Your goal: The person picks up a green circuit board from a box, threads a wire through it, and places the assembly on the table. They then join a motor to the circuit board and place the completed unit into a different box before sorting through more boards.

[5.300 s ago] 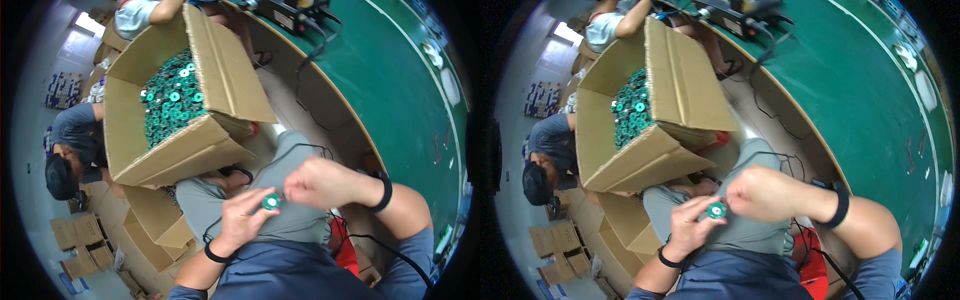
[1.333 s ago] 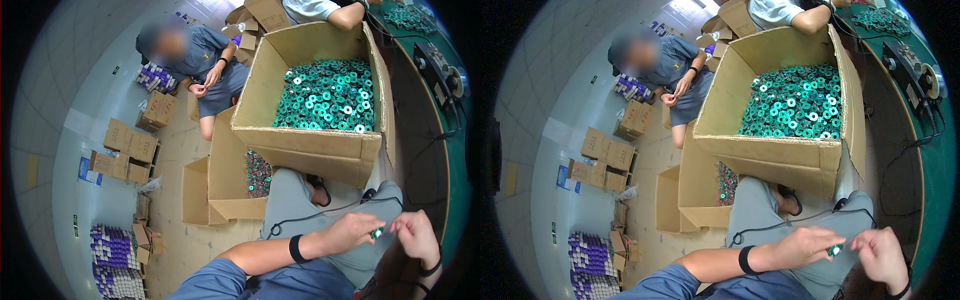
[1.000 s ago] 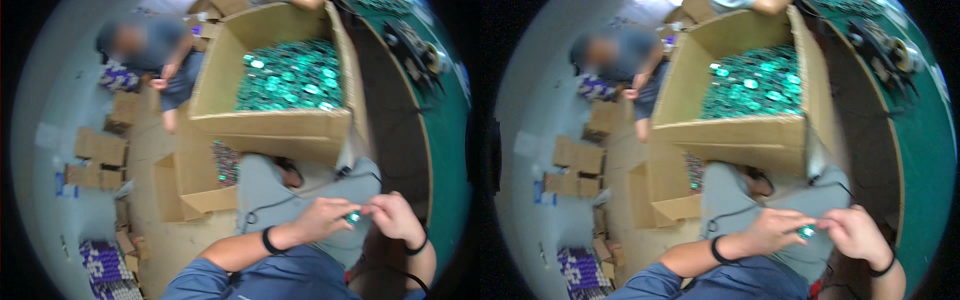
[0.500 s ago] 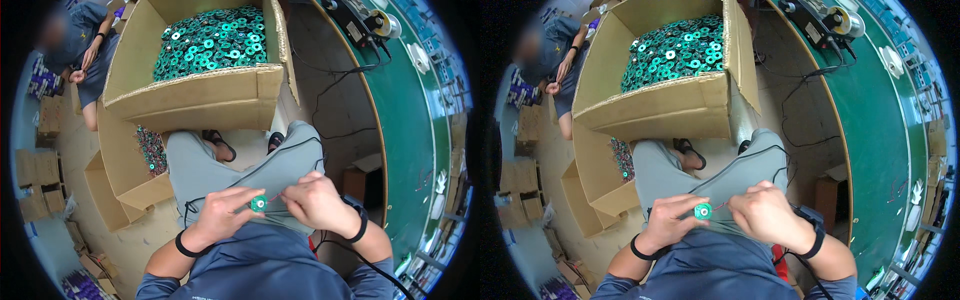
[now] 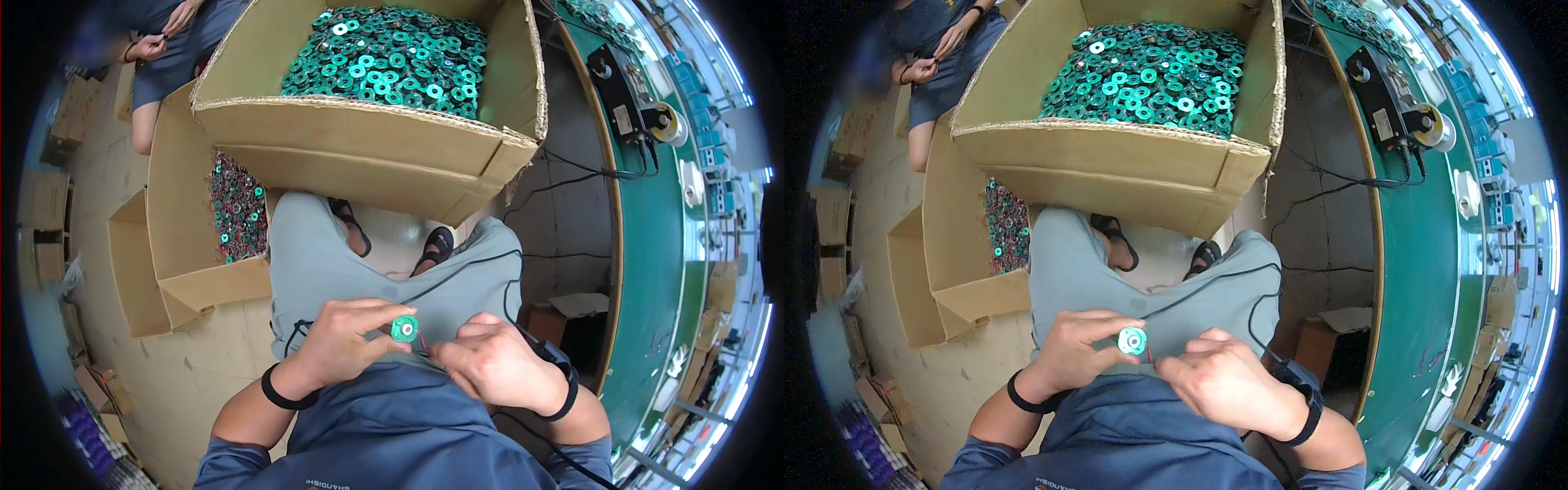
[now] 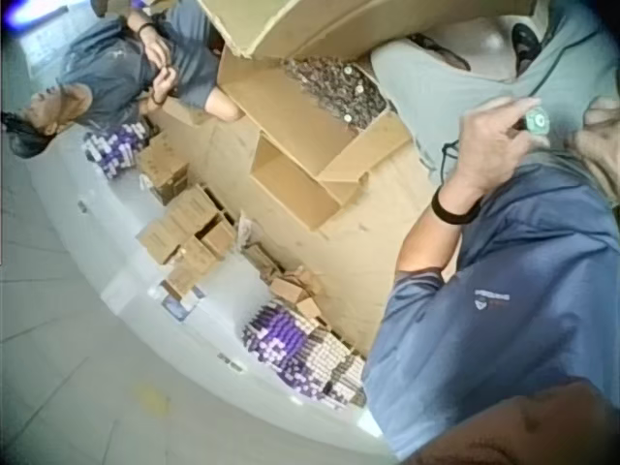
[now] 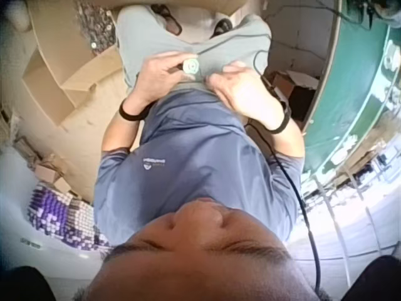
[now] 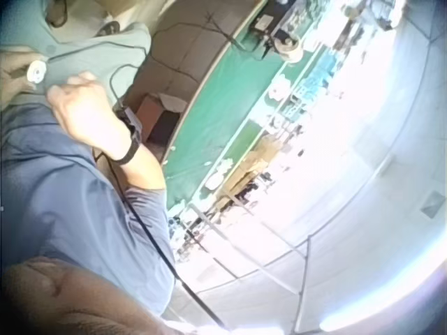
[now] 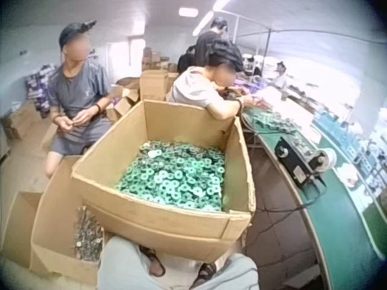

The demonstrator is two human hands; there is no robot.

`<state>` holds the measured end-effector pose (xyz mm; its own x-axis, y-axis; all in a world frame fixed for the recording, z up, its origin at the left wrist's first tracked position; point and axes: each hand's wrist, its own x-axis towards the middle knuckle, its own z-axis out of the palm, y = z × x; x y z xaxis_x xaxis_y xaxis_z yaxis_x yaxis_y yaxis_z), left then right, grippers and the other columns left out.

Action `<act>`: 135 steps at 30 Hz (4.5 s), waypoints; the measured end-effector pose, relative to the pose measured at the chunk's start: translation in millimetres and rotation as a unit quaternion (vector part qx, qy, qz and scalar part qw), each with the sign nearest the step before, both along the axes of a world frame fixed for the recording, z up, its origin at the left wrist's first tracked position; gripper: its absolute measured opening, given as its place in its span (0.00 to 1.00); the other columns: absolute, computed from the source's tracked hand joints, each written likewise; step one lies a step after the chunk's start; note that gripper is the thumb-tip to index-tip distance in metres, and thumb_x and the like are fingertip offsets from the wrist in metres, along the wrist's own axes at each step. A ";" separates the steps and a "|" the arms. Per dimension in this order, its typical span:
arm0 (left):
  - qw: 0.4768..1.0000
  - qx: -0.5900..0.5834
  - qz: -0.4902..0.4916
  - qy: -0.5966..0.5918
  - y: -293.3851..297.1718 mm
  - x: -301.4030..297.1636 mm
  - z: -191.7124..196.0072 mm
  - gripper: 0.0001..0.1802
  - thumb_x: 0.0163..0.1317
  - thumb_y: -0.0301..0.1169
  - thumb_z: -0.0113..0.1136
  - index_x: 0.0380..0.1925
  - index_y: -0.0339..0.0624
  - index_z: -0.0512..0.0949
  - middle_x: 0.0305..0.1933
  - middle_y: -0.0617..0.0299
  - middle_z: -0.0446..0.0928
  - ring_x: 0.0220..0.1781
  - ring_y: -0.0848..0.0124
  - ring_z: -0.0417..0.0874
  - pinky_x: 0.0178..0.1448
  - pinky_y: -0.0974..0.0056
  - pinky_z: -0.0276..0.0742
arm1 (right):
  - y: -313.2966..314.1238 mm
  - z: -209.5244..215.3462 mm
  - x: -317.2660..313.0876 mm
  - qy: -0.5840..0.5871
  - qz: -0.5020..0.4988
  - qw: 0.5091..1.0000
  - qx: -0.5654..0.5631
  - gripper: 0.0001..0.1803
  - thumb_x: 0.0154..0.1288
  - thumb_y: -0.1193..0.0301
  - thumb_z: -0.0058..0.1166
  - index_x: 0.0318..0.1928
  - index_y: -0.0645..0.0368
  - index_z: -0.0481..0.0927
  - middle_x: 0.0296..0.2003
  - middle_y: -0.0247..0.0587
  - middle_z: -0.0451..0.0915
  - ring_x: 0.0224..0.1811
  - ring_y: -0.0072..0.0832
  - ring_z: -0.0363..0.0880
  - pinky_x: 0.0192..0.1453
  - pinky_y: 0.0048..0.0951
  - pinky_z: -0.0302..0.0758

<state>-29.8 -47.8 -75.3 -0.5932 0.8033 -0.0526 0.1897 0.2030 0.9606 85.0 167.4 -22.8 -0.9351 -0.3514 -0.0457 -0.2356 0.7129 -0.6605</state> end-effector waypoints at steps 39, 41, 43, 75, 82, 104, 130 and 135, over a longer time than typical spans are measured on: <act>0.997 0.049 -0.034 0.038 -6.7 -14.6 0.3 0.21 0.54 0.30 0.72 0.49 0.38 0.83 0.38 0.52 0.84 0.37 0.56 0.86 0.43 0.59 0.82 | 2.3 -4.3 -35.1 0.036 -0.006 0.993 0.110 0.06 0.51 0.71 0.62 0.27 0.53 0.77 0.15 0.32 0.69 0.23 0.33 0.75 0.41 0.32 0.71; 0.997 0.041 -0.031 0.053 -8.4 -15.1 -0.8 0.21 0.54 0.30 0.72 0.49 0.38 0.83 0.38 0.52 0.84 0.38 0.56 0.86 0.43 0.59 0.83 | -9.4 1.8 -27.5 0.010 0.049 0.998 0.034 0.06 0.50 0.70 0.63 0.28 0.53 0.77 0.15 0.33 0.69 0.22 0.35 0.75 0.40 0.35 0.71; 0.997 0.034 -0.029 0.069 -9.5 -12.7 -1.1 0.21 0.54 0.30 0.72 0.49 0.37 0.82 0.38 0.53 0.84 0.38 0.56 0.86 0.42 0.59 0.83 | -5.9 2.3 -33.4 0.030 0.015 0.999 0.034 0.07 0.49 0.70 0.63 0.28 0.53 0.77 0.15 0.33 0.68 0.22 0.36 0.75 0.39 0.35 0.71; 0.995 0.057 -0.048 0.067 -13.1 -11.1 -5.2 0.21 0.54 0.29 0.72 0.50 0.38 0.82 0.40 0.53 0.84 0.38 0.56 0.86 0.42 0.60 0.83 | -18.0 5.4 -29.9 -0.010 0.063 0.996 -0.066 0.05 0.49 0.74 0.60 0.30 0.53 0.79 0.15 0.34 0.66 0.22 0.35 0.74 0.44 0.35 0.72; 0.996 0.046 -0.051 0.049 -14.1 -5.9 -3.7 0.21 0.53 0.28 0.72 0.49 0.38 0.82 0.40 0.52 0.84 0.38 0.56 0.86 0.43 0.59 0.83 | -11.3 -0.2 -28.6 -0.057 0.096 0.992 -0.053 0.07 0.52 0.75 0.60 0.34 0.54 0.84 0.18 0.35 0.73 0.24 0.36 0.75 0.42 0.35 0.72; 0.974 0.071 0.060 -0.205 -21.9 -19.8 -3.7 0.20 0.59 0.24 0.71 0.52 0.34 0.82 0.49 0.54 0.85 0.46 0.67 0.88 0.52 0.64 0.85 | -2.4 -2.1 -42.3 0.001 -0.040 0.999 -0.009 0.05 0.56 0.76 0.56 0.34 0.57 0.83 0.22 0.38 0.79 0.27 0.38 0.79 0.47 0.34 0.74; 0.815 0.214 0.464 -0.273 -184.6 -76.2 -36.7 0.09 0.72 0.37 0.59 0.41 0.45 0.78 0.29 0.69 0.77 0.29 0.81 0.77 0.30 0.74 0.74 | -13.1 -18.7 -44.0 0.105 -0.190 0.976 -0.012 0.21 0.55 0.79 0.57 0.52 0.66 0.79 0.48 0.54 0.79 0.50 0.49 0.78 0.58 0.42 0.73; 0.610 0.277 0.693 -0.266 -332.2 -108.0 -35.7 0.17 0.73 0.49 0.57 0.41 0.47 0.79 0.27 0.69 0.75 0.29 0.78 0.77 0.33 0.71 0.76 | -3.7 -34.0 -34.0 0.079 -0.173 0.982 -0.018 0.22 0.55 0.79 0.57 0.53 0.66 0.78 0.47 0.55 0.78 0.49 0.50 0.77 0.56 0.41 0.74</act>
<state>-137.8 -380.0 -111.0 -0.7399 -0.4692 -0.4821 -0.1643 -0.5689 0.8058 51.1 163.7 -56.8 -0.9932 -0.0101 0.1159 -0.0849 0.7448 -0.6619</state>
